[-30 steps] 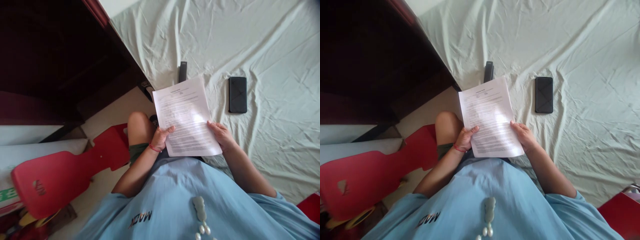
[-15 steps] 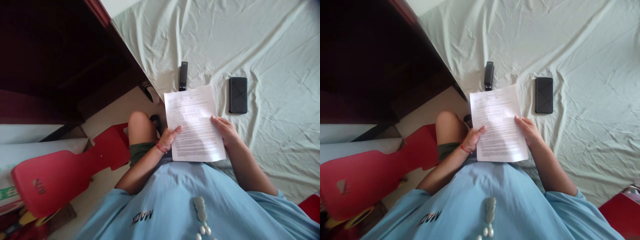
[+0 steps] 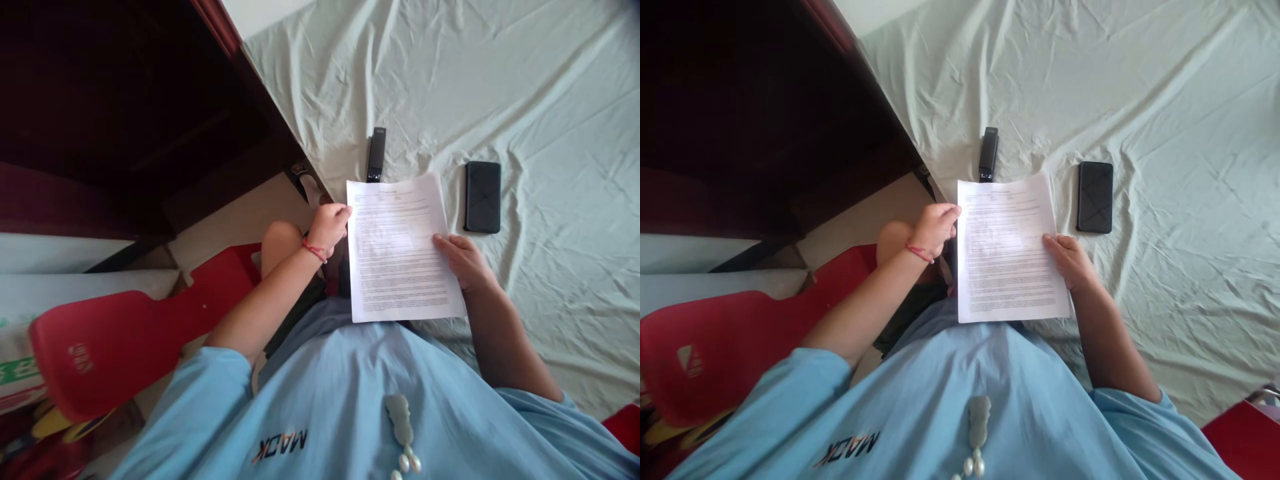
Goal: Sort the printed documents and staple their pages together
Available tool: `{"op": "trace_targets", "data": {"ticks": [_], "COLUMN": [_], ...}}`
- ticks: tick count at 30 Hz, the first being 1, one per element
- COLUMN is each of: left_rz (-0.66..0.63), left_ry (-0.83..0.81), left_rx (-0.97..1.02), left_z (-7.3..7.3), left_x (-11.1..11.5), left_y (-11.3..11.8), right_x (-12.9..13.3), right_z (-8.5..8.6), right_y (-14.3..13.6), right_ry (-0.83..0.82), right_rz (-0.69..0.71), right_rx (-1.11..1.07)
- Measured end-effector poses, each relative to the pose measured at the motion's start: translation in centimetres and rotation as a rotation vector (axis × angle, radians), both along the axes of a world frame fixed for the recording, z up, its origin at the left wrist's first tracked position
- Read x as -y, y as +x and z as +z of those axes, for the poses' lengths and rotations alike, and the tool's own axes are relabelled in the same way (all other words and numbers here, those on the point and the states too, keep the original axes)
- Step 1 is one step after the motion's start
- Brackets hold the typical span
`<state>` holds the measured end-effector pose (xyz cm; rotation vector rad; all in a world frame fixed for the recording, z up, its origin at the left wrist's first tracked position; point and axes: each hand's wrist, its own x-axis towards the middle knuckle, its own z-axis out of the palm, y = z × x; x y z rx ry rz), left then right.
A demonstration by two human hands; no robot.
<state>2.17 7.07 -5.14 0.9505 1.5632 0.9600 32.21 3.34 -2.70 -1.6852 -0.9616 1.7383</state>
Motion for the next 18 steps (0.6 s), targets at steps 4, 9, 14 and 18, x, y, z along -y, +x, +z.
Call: {"op": "trace_targets", "data": {"ticks": [4,9,14,18], "left_rz": [0.061,0.134,0.198,0.200], "left_ry": [-0.134,-0.266,-0.328,-0.358], "left_rx": [0.057,0.177,0.269,0.196], "left_z": [1.9,3.6,4.3,5.0], "left_x": [-3.0,-3.1,-3.5,-4.9], "left_y": [0.8,1.5,1.8,2.7], "right_x": [0.0,0.3,0.1,-0.4], "right_z": [-0.1,-0.1,-0.1,-0.1], "right_y": [0.2,0.8,0.9,0.7], "right_ry": [0.002,-0.010,-0.010,-0.003], "right_rz": [0.001,-0.038,-0.057,-0.073], "right_rx": [-0.029,-0.062,-0.055,-0.030]}}
